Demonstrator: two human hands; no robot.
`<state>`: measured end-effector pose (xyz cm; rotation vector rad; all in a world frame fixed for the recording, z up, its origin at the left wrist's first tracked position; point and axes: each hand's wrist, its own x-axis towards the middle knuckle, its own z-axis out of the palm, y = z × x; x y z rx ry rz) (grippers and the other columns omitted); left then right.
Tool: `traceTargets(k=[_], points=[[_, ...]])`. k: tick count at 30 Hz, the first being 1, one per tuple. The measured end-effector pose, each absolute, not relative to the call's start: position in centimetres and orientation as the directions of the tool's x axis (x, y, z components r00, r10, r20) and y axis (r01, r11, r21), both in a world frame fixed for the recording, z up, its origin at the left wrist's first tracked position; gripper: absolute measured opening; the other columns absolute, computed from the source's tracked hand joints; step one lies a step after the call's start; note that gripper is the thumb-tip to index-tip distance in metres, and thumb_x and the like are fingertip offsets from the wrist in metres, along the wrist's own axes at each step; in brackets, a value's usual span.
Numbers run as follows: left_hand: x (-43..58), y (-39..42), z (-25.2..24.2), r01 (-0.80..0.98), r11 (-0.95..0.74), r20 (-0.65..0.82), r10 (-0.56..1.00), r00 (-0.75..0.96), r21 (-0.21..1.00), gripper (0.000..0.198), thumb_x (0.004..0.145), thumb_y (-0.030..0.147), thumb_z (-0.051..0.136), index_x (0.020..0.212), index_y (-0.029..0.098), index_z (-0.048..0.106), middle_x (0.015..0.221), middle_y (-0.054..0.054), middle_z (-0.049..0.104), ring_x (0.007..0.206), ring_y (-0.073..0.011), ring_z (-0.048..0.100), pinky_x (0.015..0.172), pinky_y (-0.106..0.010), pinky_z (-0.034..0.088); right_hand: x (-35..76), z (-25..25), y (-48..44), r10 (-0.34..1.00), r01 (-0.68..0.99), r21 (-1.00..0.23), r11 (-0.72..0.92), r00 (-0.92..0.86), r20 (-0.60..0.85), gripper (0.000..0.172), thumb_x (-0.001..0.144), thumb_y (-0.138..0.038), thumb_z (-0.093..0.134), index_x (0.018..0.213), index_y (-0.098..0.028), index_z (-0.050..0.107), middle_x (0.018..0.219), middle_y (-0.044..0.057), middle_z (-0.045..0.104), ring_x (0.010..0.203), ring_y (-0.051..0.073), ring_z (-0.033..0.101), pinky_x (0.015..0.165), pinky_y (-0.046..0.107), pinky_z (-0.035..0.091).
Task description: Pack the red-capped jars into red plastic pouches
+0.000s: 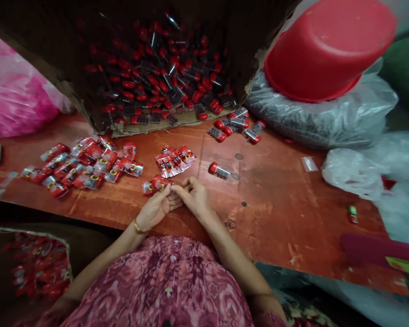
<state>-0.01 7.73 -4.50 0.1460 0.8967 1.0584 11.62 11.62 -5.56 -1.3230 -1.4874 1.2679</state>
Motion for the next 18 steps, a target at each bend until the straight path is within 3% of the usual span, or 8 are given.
traceTargets(k=[3, 6, 10, 14, 16, 18], points=[[-2.3, 7.4, -4.2, -0.701, 0.497, -0.663, 0.747, 0.046, 0.511, 0.021, 0.072, 0.039, 0.068, 0.075, 0.018, 0.063, 0.080, -0.005, 0.071, 0.079, -0.0163, 0.067, 0.079, -0.029, 0.048, 12.0, -5.9, 11.4, 0.972, 0.323, -0.940, 0.112, -0.231, 0.036, 0.028, 0.076, -0.045, 0.059, 0.067, -0.019, 0.052, 0.053, -0.005, 0.049, 0.047, 0.009, 0.043, 0.046, 0.021, 0.035], [-5.8, 7.7, -3.2, -0.702, 0.446, -0.715, 0.687, -0.129, 0.555, 0.020, 0.084, 0.034, 0.053, 0.076, 0.017, 0.062, 0.085, -0.005, 0.071, 0.080, -0.0139, 0.067, 0.076, -0.025, 0.049, 13.7, -5.9, 11.9, 0.970, 0.449, -0.863, 0.231, -0.178, 0.167, 0.029, 0.084, -0.042, 0.048, 0.067, -0.019, 0.053, 0.057, -0.002, 0.052, 0.050, 0.010, 0.045, 0.050, 0.023, 0.036], [-9.7, 8.7, -1.5, -0.709, 0.294, -0.684, 0.638, -0.353, 0.641, 0.027, 0.089, 0.031, 0.041, 0.080, 0.014, 0.060, 0.084, -0.007, 0.070, 0.082, -0.0144, 0.067, 0.074, -0.024, 0.051, 16.9, -5.9, 13.6, 0.959, 0.745, -0.620, 0.245, -0.093, 0.267, 0.025, 0.086, -0.038, 0.046, 0.085, -0.016, 0.060, 0.073, 0.006, 0.061, 0.064, 0.016, 0.053, 0.061, 0.028, 0.041], [-9.4, 8.6, -0.9, -0.733, 0.332, -0.692, 0.676, -0.253, 0.593, 0.037, 0.086, 0.034, 0.038, 0.089, 0.007, 0.062, 0.093, -0.016, 0.069, 0.089, -0.0204, 0.066, 0.072, -0.027, 0.053, 19.2, -6.7, 15.2, 0.954, 0.944, -0.288, 0.160, -0.073, 0.290, 0.037, 0.083, -0.035, 0.050, 0.112, -0.014, 0.057, 0.114, 0.017, 0.058, 0.103, 0.029, 0.047, 0.083, 0.041, 0.038], [-7.7, 8.2, -1.1, -0.683, 0.450, -0.723, 0.670, -0.167, 0.575, 0.035, 0.082, 0.037, 0.044, 0.084, 0.008, 0.064, 0.085, -0.015, 0.070, 0.081, -0.0211, 0.067, 0.067, -0.028, 0.053, 19.9, -7.2, 15.4, 0.960, 0.963, -0.214, 0.166, -0.108, 0.259, 0.036, 0.085, -0.033, 0.048, 0.116, -0.016, 0.056, 0.119, 0.014, 0.057, 0.109, 0.030, 0.043, 0.087, 0.043, 0.034], [-5.5, 8.2, -1.4, -0.513, 0.515, -0.679, 0.706, -0.201, 0.687, 0.028, 0.075, 0.039, 0.056, 0.076, 0.012, 0.065, 0.074, -0.011, 0.070, 0.070, -0.0203, 0.067, 0.065, -0.030, 0.052, 20.3, -7.8, 15.2, 0.963, 0.970, -0.185, 0.160, -0.111, 0.247, 0.034, 0.087, -0.032, 0.044, 0.115, -0.018, 0.056, 0.116, 0.013, 0.060, 0.109, 0.030, 0.044, 0.087, 0.042, 0.033]])
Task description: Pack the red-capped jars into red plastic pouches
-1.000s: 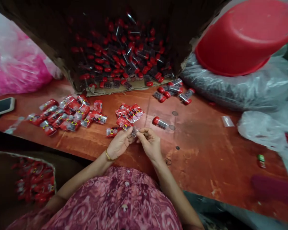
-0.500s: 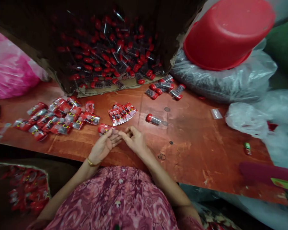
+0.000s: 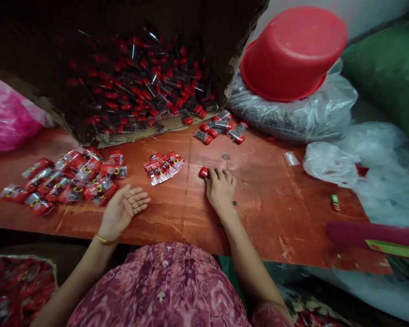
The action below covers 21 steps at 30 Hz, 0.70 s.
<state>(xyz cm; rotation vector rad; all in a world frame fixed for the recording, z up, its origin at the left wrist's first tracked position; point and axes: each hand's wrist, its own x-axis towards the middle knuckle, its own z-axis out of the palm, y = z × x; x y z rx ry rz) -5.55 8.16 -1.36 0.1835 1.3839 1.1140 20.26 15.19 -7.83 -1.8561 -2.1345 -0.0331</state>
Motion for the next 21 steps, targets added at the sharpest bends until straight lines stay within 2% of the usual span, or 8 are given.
traceTargets(k=[1, 3, 5, 8, 11, 17, 19, 21], points=[[-4.5, 8.6, -1.5, -0.370, 0.475, -0.581, 0.769, -0.267, 0.799, 0.025, 0.071, 0.038, 0.063, 0.074, 0.014, 0.066, 0.071, -0.009, 0.070, 0.068, -0.0202, 0.066, 0.067, -0.031, 0.052, 20.4, -8.1, 15.0, 0.962, 0.974, -0.177, 0.138, -0.089, 0.259, 0.035, 0.087, -0.032, 0.042, 0.115, -0.017, 0.056, 0.115, 0.013, 0.060, 0.108, 0.030, 0.045, 0.087, 0.043, 0.033], [-2.6, 10.3, -1.8, -0.006, 0.267, -0.254, 0.909, -0.330, 0.964, 0.020, 0.067, 0.036, 0.068, 0.075, 0.017, 0.070, 0.080, -0.008, 0.071, 0.080, -0.0230, 0.065, 0.082, -0.035, 0.048, 20.7, -8.6, 14.5, 0.953, 0.983, -0.173, 0.065, -0.010, 0.303, 0.037, 0.087, -0.031, 0.041, 0.116, -0.015, 0.056, 0.119, 0.016, 0.057, 0.109, 0.031, 0.045, 0.087, 0.043, 0.034], [-1.2, 13.1, -2.2, 0.315, 0.071, 0.013, 0.966, -0.259, 0.946, 0.019, 0.071, 0.032, 0.065, 0.086, 0.022, 0.072, 0.104, -0.009, 0.069, 0.105, -0.0269, 0.058, 0.099, -0.040, 0.035, 20.8, -9.0, 14.1, 0.940, 0.983, -0.184, 0.008, 0.056, 0.337, 0.040, 0.087, -0.031, 0.040, 0.118, -0.011, 0.054, 0.123, 0.019, 0.053, 0.112, 0.032, 0.044, 0.088, 0.045, 0.035], [-0.3, 17.4, -3.5, 0.628, -0.004, 0.106, 0.986, -0.126, 0.778, 0.019, 0.071, 0.029, 0.067, 0.087, 0.022, 0.073, 0.126, -0.011, 0.057, 0.128, -0.0353, 0.037, 0.108, -0.049, 0.017, 21.0, -9.4, 14.0, 0.930, 0.976, -0.220, -0.004, 0.084, 0.357, 0.043, 0.086, -0.032, 0.041, 0.120, -0.008, 0.052, 0.125, 0.021, 0.050, 0.115, 0.033, 0.042, 0.091, 0.045, 0.035], [-0.2, 19.7, -5.0, 0.744, -0.008, 0.064, 0.997, -0.047, 0.668, 0.012, 0.072, 0.028, 0.065, 0.079, 0.023, 0.074, 0.125, -0.011, 0.058, 0.131, -0.0381, 0.030, 0.107, -0.055, 0.009, 21.2, -9.7, 14.1, 0.929, 0.967, -0.253, 0.022, 0.074, 0.363, 0.043, 0.085, -0.032, 0.041, 0.120, -0.008, 0.051, 0.125, 0.021, 0.051, 0.115, 0.032, 0.043, 0.091, 0.045, 0.036], [-1.0, 18.6, -5.8, 0.770, -0.046, 0.099, 0.995, -0.023, 0.636, 0.016, 0.077, 0.026, 0.058, 0.078, 0.027, 0.074, 0.122, -0.007, 0.061, 0.132, -0.0348, 0.029, 0.108, -0.055, 0.005, 21.1, -8.7, 14.1, 0.895, 0.948, -0.304, 0.094, 0.053, 0.442, 0.035, 0.085, -0.033, 0.044, 0.110, -0.014, 0.058, 0.123, 0.017, 0.055, 0.116, 0.030, 0.045, 0.095, 0.047, 0.034], [-1.1, 17.9, -5.2, 0.779, -0.064, 0.139, 0.990, -0.031, 0.624, 0.017, 0.077, 0.025, 0.057, 0.080, 0.026, 0.074, 0.124, -0.008, 0.059, 0.132, -0.0339, 0.031, 0.108, -0.054, 0.007, 20.6, -7.7, 14.0, 0.873, 0.922, -0.360, 0.143, 0.054, 0.484, 0.029, 0.085, -0.032, 0.046, 0.103, -0.016, 0.062, 0.118, 0.015, 0.059, 0.114, 0.029, 0.048, 0.096, 0.047, 0.032], [-0.9, 17.3, -4.4, 0.791, -0.088, 0.198, 0.979, -0.042, 0.605, 0.020, 0.079, 0.028, 0.055, 0.085, 0.025, 0.074, 0.127, -0.009, 0.057, 0.132, -0.0332, 0.032, 0.108, -0.055, 0.010, 19.5, -6.5, 13.8, 0.876, 0.849, -0.481, 0.218, 0.047, 0.480, 0.026, 0.085, -0.033, 0.046, 0.096, -0.017, 0.064, 0.107, 0.013, 0.064, 0.105, 0.026, 0.053, 0.094, 0.044, 0.035]])
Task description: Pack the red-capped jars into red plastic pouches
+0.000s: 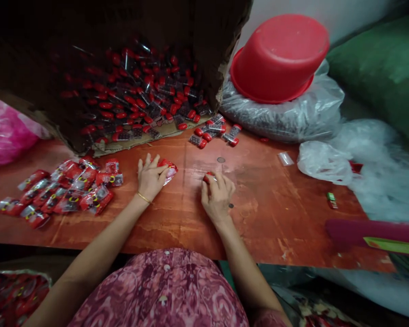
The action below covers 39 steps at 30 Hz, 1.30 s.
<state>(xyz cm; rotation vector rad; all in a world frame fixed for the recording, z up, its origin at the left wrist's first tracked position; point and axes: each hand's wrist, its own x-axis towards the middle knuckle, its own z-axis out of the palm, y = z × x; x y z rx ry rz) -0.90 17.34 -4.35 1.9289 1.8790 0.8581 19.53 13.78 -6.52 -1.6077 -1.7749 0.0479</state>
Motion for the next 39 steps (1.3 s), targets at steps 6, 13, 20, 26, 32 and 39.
traceTargets(k=[6, 13, 20, 26, 32, 39], points=[[0.5, 14.9, -2.1, 0.821, -0.233, 0.384, 0.923, 0.019, 0.521, 0.024, 0.084, 0.034, 0.050, 0.092, 0.026, 0.072, 0.130, -0.008, 0.055, 0.131, -0.0312, 0.036, 0.107, -0.058, 0.017, 14.4, -4.7, 14.6, 0.990, 0.206, -0.969, 0.139, 0.005, 0.143, 0.031, 0.082, -0.043, 0.049, 0.092, -0.017, 0.063, 0.082, 0.004, 0.067, 0.071, 0.016, 0.059, 0.066, 0.028, 0.047], [1.7, 12.0, -2.1, 0.228, 0.049, -0.003, 0.980, -0.198, 0.972, 0.042, 0.075, 0.047, 0.060, 0.105, 0.017, 0.065, 0.115, -0.012, 0.064, 0.107, -0.0244, 0.058, 0.091, -0.037, 0.045, 13.2, -5.0, 14.5, 0.977, 0.085, -0.986, 0.141, 0.149, 0.152, 0.032, 0.081, -0.040, 0.050, 0.057, -0.018, 0.051, 0.050, -0.005, 0.045, 0.047, 0.008, 0.039, 0.048, 0.021, 0.032], [3.6, 11.5, -1.5, -0.509, 0.383, -0.492, 0.865, -0.095, 0.771, 0.039, 0.047, 0.042, 0.081, 0.073, 0.017, 0.067, 0.077, 0.000, 0.069, 0.067, -0.0104, 0.060, 0.061, -0.021, 0.047, 12.9, -5.9, 12.5, 0.966, 0.221, -0.950, 0.220, 0.083, 0.243, 0.030, 0.087, -0.035, 0.044, 0.062, -0.018, 0.051, 0.056, -0.003, 0.049, 0.053, 0.009, 0.045, 0.051, 0.022, 0.035], [3.1, 12.2, -1.4, -0.523, 0.422, -0.543, 0.835, -0.095, 0.741, 0.042, 0.040, 0.042, 0.084, 0.064, 0.014, 0.064, 0.064, 0.001, 0.067, 0.059, -0.0098, 0.060, 0.059, -0.021, 0.047, 16.3, -4.8, 12.8, 0.943, 0.457, -0.837, 0.301, -0.015, 0.331, 0.035, 0.091, -0.039, 0.033, 0.081, -0.019, 0.059, 0.078, 0.004, 0.063, 0.076, 0.017, 0.056, 0.072, 0.030, 0.044], [2.4, 12.6, -1.1, -0.529, 0.480, -0.573, 0.819, -0.016, 0.700, 0.044, 0.040, 0.043, 0.084, 0.066, 0.015, 0.062, 0.063, 0.001, 0.067, 0.055, -0.0084, 0.060, 0.057, -0.019, 0.046, 23.4, -6.6, 14.5, 0.956, 0.865, -0.501, 0.015, 0.135, 0.262, 0.034, 0.080, -0.044, 0.049, 0.092, -0.015, 0.059, 0.113, 0.019, 0.058, 0.110, 0.034, 0.045, 0.092, 0.054, 0.034], [2.4, 12.4, -1.3, -0.518, 0.484, -0.561, 0.828, 0.008, 0.706, 0.041, 0.045, 0.044, 0.082, 0.068, 0.015, 0.063, 0.061, 0.001, 0.067, 0.054, -0.0093, 0.060, 0.056, -0.019, 0.046, 22.1, -5.6, 11.0, 0.996, 0.316, -0.949, -0.013, 0.091, 0.017, 0.025, 0.077, -0.045, 0.055, 0.084, -0.020, 0.051, 0.069, 0.001, 0.057, 0.062, 0.016, 0.055, 0.060, 0.030, 0.047]])
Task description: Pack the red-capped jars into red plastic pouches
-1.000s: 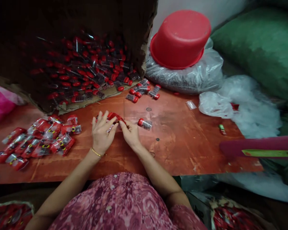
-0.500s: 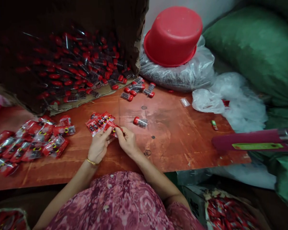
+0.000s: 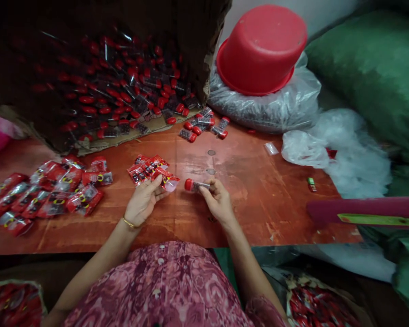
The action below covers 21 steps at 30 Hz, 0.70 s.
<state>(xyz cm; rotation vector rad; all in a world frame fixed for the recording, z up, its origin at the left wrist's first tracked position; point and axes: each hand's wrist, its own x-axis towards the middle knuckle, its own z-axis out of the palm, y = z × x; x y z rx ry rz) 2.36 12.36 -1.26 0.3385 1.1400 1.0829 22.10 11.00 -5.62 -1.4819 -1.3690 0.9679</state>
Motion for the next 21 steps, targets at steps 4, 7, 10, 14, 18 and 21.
traceTargets(k=[4, 7, 10, 14, 18, 21], points=[[2.4, 12.1, -1.2, -0.497, 0.456, -0.529, 0.849, -0.007, 0.738, 0.042, 0.043, 0.045, 0.082, 0.066, 0.014, 0.065, 0.064, 0.000, 0.068, 0.057, -0.0090, 0.060, 0.059, -0.020, 0.047, 20.5, -2.3, 9.1, 0.993, 0.075, -0.990, -0.116, -0.024, -0.118, 0.027, 0.072, -0.045, 0.064, 0.081, -0.020, 0.055, 0.061, -0.003, 0.055, 0.051, 0.010, 0.050, 0.049, 0.022, 0.043], [2.4, 12.0, -1.1, -0.462, 0.429, -0.496, 0.868, -0.026, 0.776, 0.043, 0.042, 0.046, 0.082, 0.066, 0.013, 0.067, 0.063, 0.000, 0.067, 0.058, -0.0086, 0.058, 0.060, -0.020, 0.046, 19.8, -1.3, 9.0, 0.984, 0.007, -0.984, -0.177, 0.001, -0.177, 0.031, 0.067, -0.046, 0.068, 0.078, -0.020, 0.056, 0.061, -0.003, 0.057, 0.050, 0.009, 0.050, 0.045, 0.020, 0.044], [2.2, 11.8, -1.3, -0.442, 0.394, -0.461, 0.886, -0.050, 0.806, 0.042, 0.043, 0.047, 0.081, 0.065, 0.013, 0.068, 0.063, 0.000, 0.067, 0.060, -0.0094, 0.058, 0.061, -0.021, 0.045, 19.3, -1.6, 9.3, 0.975, -0.038, -0.977, -0.209, 0.074, -0.211, 0.034, 0.063, -0.046, 0.071, 0.076, -0.019, 0.056, 0.061, -0.004, 0.057, 0.048, 0.008, 0.050, 0.043, 0.019, 0.045], [1.9, 11.7, -1.8, -0.426, 0.345, -0.419, 0.904, -0.090, 0.836, 0.038, 0.048, 0.045, 0.080, 0.066, 0.013, 0.069, 0.064, 0.000, 0.067, 0.062, -0.0105, 0.057, 0.063, -0.022, 0.045, 18.6, -2.4, 9.4, 0.972, -0.100, -0.972, -0.212, 0.077, -0.220, 0.030, 0.066, -0.044, 0.070, 0.075, -0.018, 0.056, 0.059, -0.005, 0.056, 0.041, 0.007, 0.049, 0.039, 0.019, 0.042], [2.0, 11.8, -2.1, -0.419, 0.298, -0.375, 0.920, -0.114, 0.858, 0.034, 0.052, 0.041, 0.080, 0.069, 0.014, 0.070, 0.068, -0.001, 0.068, 0.065, -0.0116, 0.057, 0.066, -0.024, 0.046, 17.8, -2.7, 9.2, 0.978, -0.110, -0.982, -0.151, 0.126, -0.164, 0.026, 0.070, -0.041, 0.067, 0.077, -0.019, 0.055, 0.057, -0.006, 0.055, 0.041, 0.007, 0.049, 0.040, 0.019, 0.041], [2.3, 11.8, -1.8, -0.459, 0.293, -0.384, 0.916, -0.118, 0.839, 0.035, 0.051, 0.040, 0.080, 0.070, 0.014, 0.068, 0.072, -0.001, 0.068, 0.066, -0.0116, 0.058, 0.068, -0.024, 0.047, 17.4, -2.6, 9.2, 0.979, -0.074, -0.991, -0.111, 0.162, -0.122, 0.025, 0.072, -0.040, 0.066, 0.080, -0.020, 0.054, 0.054, -0.007, 0.054, 0.041, 0.007, 0.049, 0.042, 0.019, 0.041]])
